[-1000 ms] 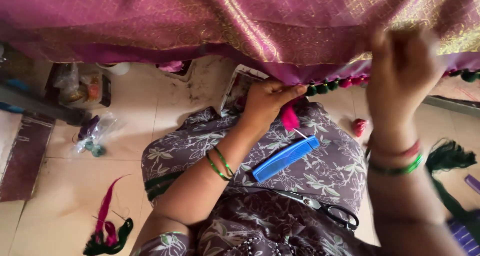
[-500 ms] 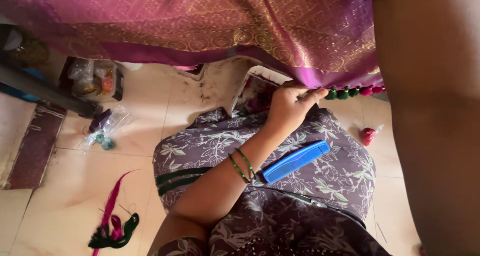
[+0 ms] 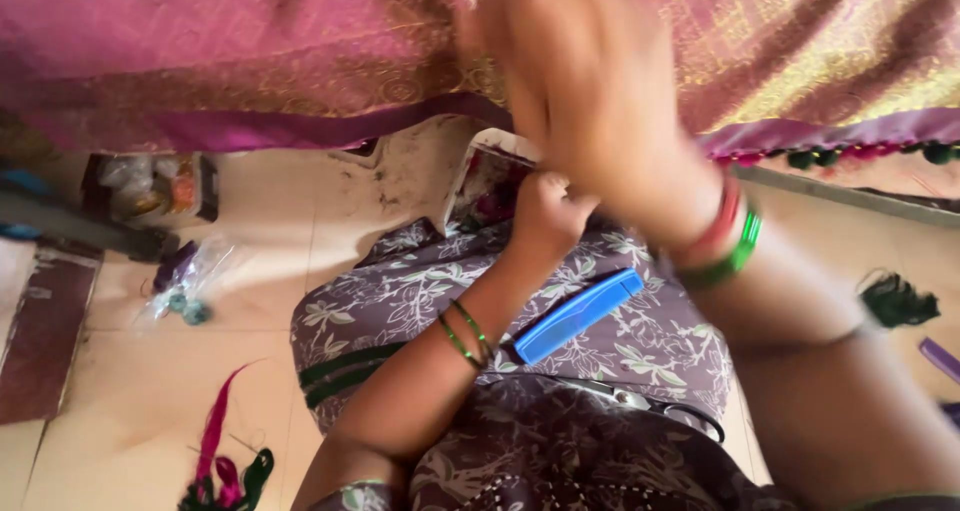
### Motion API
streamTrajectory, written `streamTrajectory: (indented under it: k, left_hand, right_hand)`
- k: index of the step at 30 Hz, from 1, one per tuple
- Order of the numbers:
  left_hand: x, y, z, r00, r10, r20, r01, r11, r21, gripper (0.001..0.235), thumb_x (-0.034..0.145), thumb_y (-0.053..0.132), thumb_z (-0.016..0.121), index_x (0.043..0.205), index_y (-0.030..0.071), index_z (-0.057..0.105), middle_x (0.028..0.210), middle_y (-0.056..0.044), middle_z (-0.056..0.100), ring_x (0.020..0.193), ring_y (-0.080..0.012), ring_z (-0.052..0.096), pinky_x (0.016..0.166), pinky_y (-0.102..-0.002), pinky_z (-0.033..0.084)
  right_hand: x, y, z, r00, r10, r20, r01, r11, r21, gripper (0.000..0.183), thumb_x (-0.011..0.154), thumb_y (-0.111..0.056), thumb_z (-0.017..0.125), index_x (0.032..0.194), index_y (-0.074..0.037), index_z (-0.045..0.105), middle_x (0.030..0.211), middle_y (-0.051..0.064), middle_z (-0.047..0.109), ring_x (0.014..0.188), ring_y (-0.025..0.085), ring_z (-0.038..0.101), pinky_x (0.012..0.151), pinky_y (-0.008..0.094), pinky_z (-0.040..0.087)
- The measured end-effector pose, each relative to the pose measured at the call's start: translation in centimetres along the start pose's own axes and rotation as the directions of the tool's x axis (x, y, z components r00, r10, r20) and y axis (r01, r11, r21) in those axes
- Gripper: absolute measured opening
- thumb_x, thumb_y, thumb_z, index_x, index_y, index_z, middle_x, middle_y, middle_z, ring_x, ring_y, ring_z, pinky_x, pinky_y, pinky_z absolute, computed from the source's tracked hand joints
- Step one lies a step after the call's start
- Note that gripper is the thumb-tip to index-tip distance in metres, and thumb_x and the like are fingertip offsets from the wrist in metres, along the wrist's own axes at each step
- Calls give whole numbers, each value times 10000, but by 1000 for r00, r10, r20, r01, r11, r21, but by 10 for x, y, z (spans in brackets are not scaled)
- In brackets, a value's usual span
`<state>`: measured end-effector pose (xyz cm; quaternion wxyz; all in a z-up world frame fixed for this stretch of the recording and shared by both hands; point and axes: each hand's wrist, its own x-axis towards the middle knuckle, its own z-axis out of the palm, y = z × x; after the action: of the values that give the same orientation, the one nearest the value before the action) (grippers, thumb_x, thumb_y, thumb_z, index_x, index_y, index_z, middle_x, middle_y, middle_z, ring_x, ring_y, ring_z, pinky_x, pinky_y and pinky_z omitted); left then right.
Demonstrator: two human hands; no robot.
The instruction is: The person is manually making decorative tassels on the edge of a purple saree using thread, scissors, and a comb.
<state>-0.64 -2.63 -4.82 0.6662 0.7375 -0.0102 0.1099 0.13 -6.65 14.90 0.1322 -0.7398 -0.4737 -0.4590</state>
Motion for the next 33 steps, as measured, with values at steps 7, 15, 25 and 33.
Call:
streamTrajectory:
  k: [7, 15, 25, 33]
  left_hand:
    - [-9, 5, -6, 994, 76, 78, -2, 727, -687, 141, 1037, 106, 630, 1084, 9, 720, 999, -22, 741, 948, -106, 697, 828, -279, 580]
    - [-12, -18, 6, 918, -198, 345, 394, 567, -723, 180, 989, 129, 734, 1047, -38, 769, 825, -57, 711, 643, -67, 583, 555, -182, 454]
    - [-8, -4, -6, 924, -256, 284, 379, 522, -764, 147, 975, 133, 718, 1014, -2, 765, 971, -65, 759, 698, -58, 614, 598, -182, 477]
    - [-13, 3, -4, 942, -206, 266, 336, 610, -718, 173, 971, 148, 724, 1044, -1, 772, 970, -52, 764, 701, -54, 598, 619, -198, 473]
  right_hand:
    - [-121, -43, -40, 941, 330, 77, -336, 878, 342, 183, 948, 54, 766, 1107, -8, 703, 1011, 123, 707, 887, 256, 723, 763, 343, 569]
    - [-210, -31, -50, 569, 709, 416, -729, 202, 654, 109, 999, 106, 563, 1051, 61, 648, 1013, 146, 738, 925, 200, 754, 851, 293, 629]
    - [-309, 104, -126, 126, 987, 96, 110, -110, 988, 90, 1130, 2, 530, 1180, -12, 604, 1070, 91, 663, 936, 152, 619, 850, 250, 545]
    - [-261, 66, -116, 335, 942, 12, -196, 58, 979, 72, 1090, -21, 648, 1147, 17, 627, 1031, 107, 632, 880, 157, 596, 796, 259, 493]
